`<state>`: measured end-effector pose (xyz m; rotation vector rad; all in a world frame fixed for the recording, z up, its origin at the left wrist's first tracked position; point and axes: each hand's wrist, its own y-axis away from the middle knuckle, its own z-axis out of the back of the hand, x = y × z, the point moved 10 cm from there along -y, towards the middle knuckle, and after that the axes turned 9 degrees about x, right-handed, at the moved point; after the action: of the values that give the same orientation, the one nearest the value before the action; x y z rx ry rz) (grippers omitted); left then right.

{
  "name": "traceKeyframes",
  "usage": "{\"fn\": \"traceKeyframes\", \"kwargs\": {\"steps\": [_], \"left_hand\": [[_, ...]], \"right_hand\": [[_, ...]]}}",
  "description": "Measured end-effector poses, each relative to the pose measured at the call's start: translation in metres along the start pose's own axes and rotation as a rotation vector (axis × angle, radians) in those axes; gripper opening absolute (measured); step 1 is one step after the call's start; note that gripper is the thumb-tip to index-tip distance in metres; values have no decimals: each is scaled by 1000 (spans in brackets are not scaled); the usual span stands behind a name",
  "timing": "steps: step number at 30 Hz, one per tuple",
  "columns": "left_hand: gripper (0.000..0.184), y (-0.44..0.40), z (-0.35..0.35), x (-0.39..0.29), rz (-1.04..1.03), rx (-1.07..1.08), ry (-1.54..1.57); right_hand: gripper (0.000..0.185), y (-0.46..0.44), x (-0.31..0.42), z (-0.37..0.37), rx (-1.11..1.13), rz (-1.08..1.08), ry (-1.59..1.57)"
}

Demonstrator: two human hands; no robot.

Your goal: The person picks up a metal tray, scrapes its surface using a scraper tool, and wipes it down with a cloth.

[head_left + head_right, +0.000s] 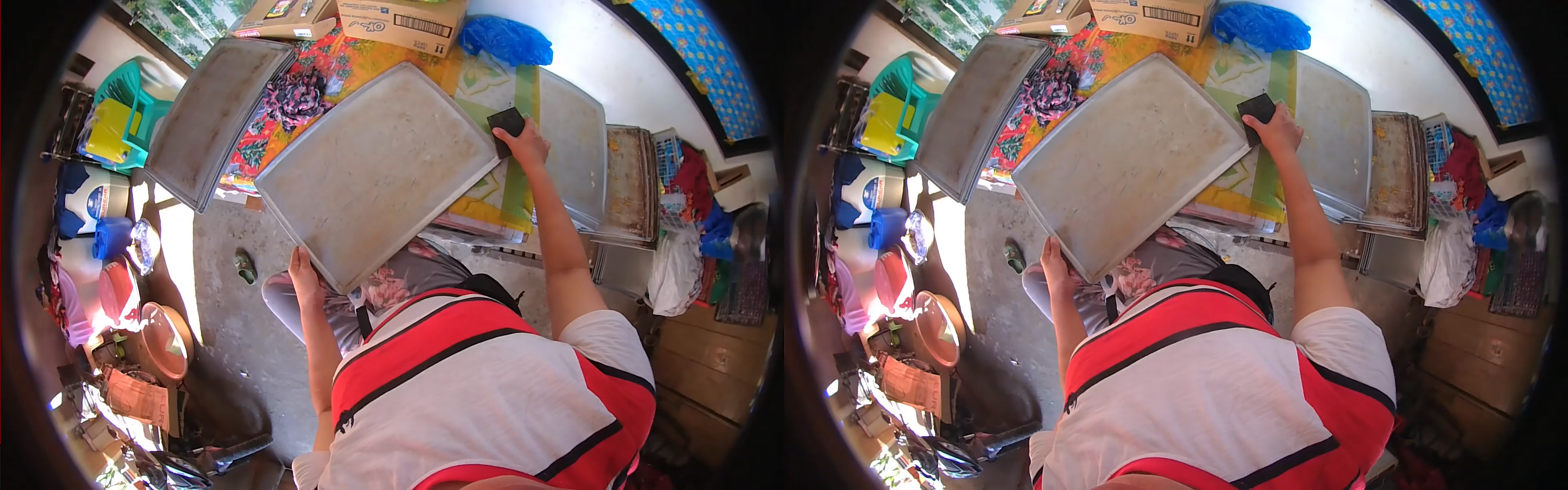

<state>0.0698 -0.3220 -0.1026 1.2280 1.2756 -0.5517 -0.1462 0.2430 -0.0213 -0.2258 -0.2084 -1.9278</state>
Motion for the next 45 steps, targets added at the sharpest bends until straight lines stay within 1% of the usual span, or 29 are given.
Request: {"fn": "traceKeyframes", "kwargs": {"steps": [3,6,9,12,15,16,18,19,20,21,23,26,29,32,36,38,41,44,45], "left_hand": [[26,1,0,2,7,-7,12],[26,4,1,1,58,-19,-37],[26,2,3,2,58,-21,-51],[27,1,1,1,12,-12,-17],[27,3,-2,-2,11,-16,-6],[27,4,-1,-2,33,-18,-25],[27,6,1,-1,81,-23,-64],[27,7,1,-2,58,-28,-69],[27,6,1,-3,34,-30,-73],[27,5,-1,-5,9,-32,-74],[28,5,-1,-1,44,-4,-46],[28,5,-2,1,56,9,-19],[30,4,0,4,47,8,-18],[32,1,4,8,57,-10,-31],[36,0,8,10,30,-27,-46],[34,0,8,9,22,-21,-48],[33,-2,5,9,-1,-17,-6],[32,0,6,9,26,-20,-22],[31,1,5,7,41,-20,-37]], "right_hand": [[87,2,0,3,-23,-2,-14],[83,11,14,-4,38,76,-96],[78,23,25,6,-18,43,-54],[73,30,44,-2,-49,85,-4],[70,50,80,-3,-87,136,139],[67,53,87,13,-99,73,189],[65,37,73,16,-142,18,164],[64,29,66,19,-168,-12,151],[64,28,70,18,-211,55,165],[66,26,79,17,-181,90,221],[70,25,95,14,-120,155,339],[70,15,93,13,-31,139,329],[67,23,110,7,-31,265,388],[69,12,95,16,-22,162,337],[72,12,96,12,-1,176,373],[73,11,95,12,35,178,396],[74,13,96,13,29,188,383],[75,18,105,-7,170,209,313],[75,11,102,-3,115,171,277]]}}
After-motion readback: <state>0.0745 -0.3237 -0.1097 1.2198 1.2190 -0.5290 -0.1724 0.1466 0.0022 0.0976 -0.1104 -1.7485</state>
